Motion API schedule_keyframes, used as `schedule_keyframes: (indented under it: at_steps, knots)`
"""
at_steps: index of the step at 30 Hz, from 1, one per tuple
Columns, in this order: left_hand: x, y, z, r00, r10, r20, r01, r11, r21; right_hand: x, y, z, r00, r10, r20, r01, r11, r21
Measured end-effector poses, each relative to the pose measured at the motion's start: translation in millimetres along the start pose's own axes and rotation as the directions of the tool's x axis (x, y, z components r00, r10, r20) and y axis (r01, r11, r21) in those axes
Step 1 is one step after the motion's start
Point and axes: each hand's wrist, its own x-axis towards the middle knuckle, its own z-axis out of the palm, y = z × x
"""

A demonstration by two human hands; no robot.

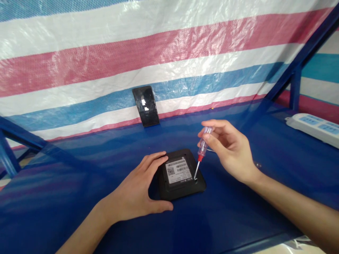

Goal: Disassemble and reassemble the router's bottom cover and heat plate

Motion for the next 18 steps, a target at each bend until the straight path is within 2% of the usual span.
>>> schedule_keyframes:
  at_steps: [6,18]
  knots:
    - [-1.5,-0.5,0.5,1.0,-0.001,-0.022,0.0,1.0,-0.02,2.4,0.4,-1.9,1.0,0.0,-0.025,0.001,1.0,0.023]
    - [-0.2,-0.8,0.6,1.0,0.003,-0.027,-0.003,1.0,-0.013,2.2,1.7,-1.5,1.0,0.021,0.0,-0.021,1.0,0.017]
